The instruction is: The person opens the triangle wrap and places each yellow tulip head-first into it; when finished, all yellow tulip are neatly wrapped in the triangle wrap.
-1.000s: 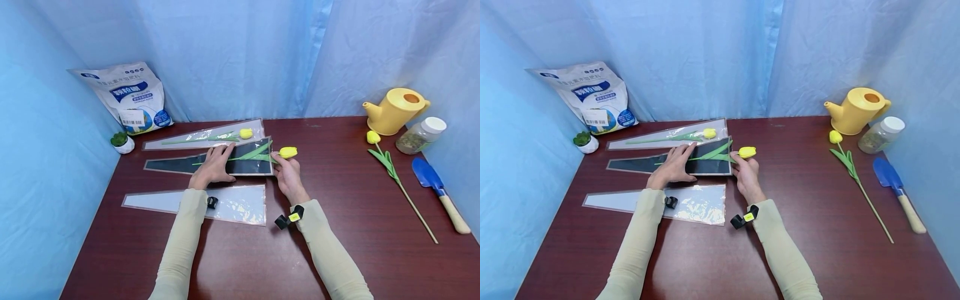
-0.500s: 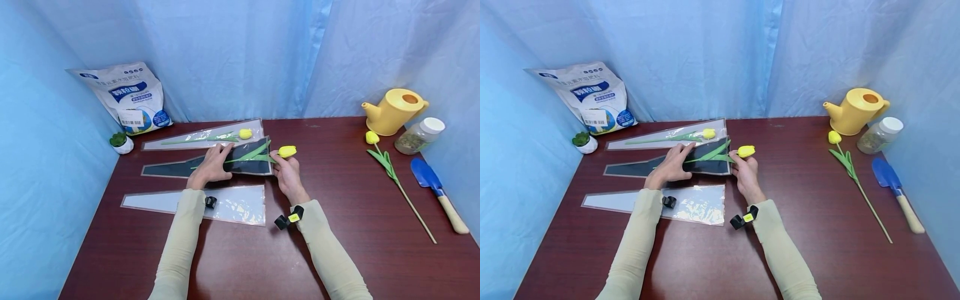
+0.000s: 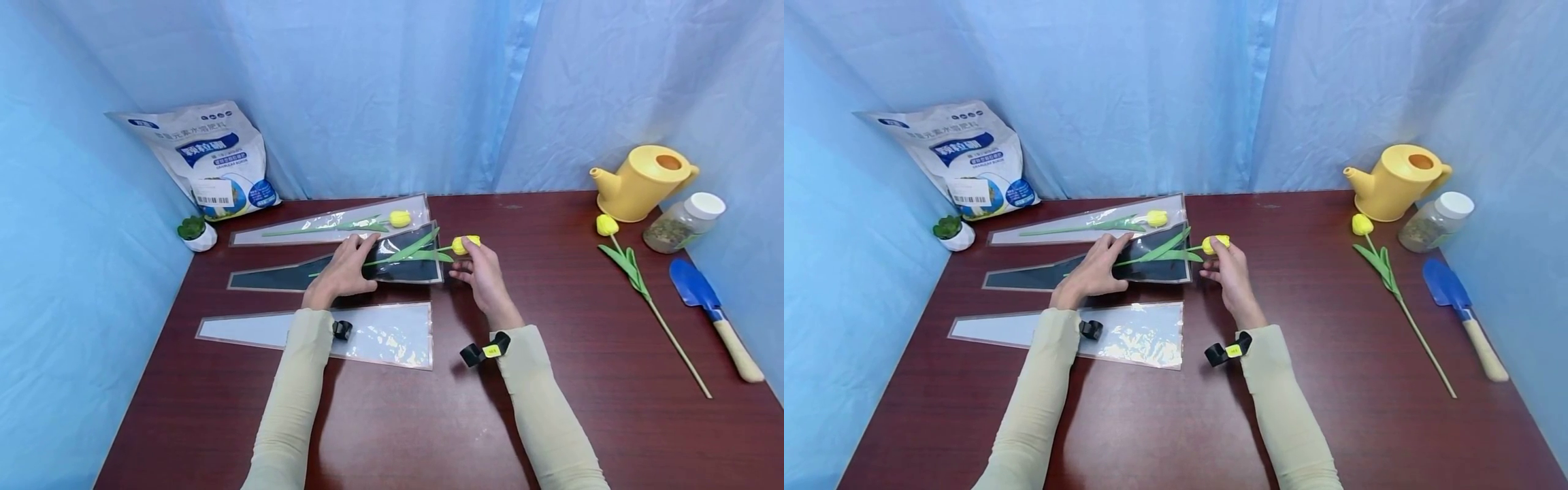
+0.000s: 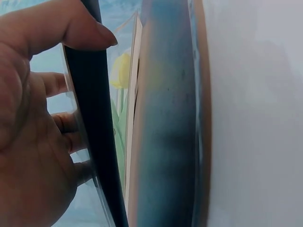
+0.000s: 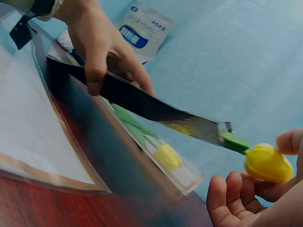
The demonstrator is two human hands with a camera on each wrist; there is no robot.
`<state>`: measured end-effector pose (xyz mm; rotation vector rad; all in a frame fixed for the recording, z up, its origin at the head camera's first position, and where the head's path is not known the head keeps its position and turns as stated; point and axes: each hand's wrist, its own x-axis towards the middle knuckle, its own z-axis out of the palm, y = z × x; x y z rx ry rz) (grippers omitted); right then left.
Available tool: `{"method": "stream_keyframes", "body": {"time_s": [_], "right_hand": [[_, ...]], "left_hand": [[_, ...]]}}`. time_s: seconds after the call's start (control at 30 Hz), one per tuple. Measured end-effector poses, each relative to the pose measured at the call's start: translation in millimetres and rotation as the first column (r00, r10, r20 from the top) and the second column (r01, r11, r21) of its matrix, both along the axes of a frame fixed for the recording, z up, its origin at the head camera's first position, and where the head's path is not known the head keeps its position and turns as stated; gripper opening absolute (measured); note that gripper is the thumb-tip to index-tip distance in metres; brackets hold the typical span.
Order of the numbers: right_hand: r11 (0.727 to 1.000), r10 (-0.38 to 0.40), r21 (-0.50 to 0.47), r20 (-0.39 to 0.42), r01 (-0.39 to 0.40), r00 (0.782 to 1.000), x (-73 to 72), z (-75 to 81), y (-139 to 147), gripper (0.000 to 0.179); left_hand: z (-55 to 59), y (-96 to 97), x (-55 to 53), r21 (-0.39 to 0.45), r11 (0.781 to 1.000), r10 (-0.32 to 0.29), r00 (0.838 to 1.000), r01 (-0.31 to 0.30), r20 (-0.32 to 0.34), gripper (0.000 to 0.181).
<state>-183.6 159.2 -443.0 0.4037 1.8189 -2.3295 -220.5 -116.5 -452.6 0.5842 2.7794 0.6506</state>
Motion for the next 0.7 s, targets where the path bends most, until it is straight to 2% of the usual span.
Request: {"method": "stream_keyframes", "body": {"time_s": [0.43,0.7], "right_hand": [[0.983,-0.046,0.173,-0.107,0.064,0.993,2.0,1.2,1.4,0.019],[0.975,-0.043,0.208,-0.155,0.075,0.987,1.0,-2.5,-0.8,0.023]], "left_hand": [[0.3,-0.7,0.7,-0.005,1.0,-0.008,1.0,0.008,-0.005,0.094],[2.2,0.3,0.8,-0.007,1.0,-0.011,1.0,0.011,-0.011,0.094]]}}
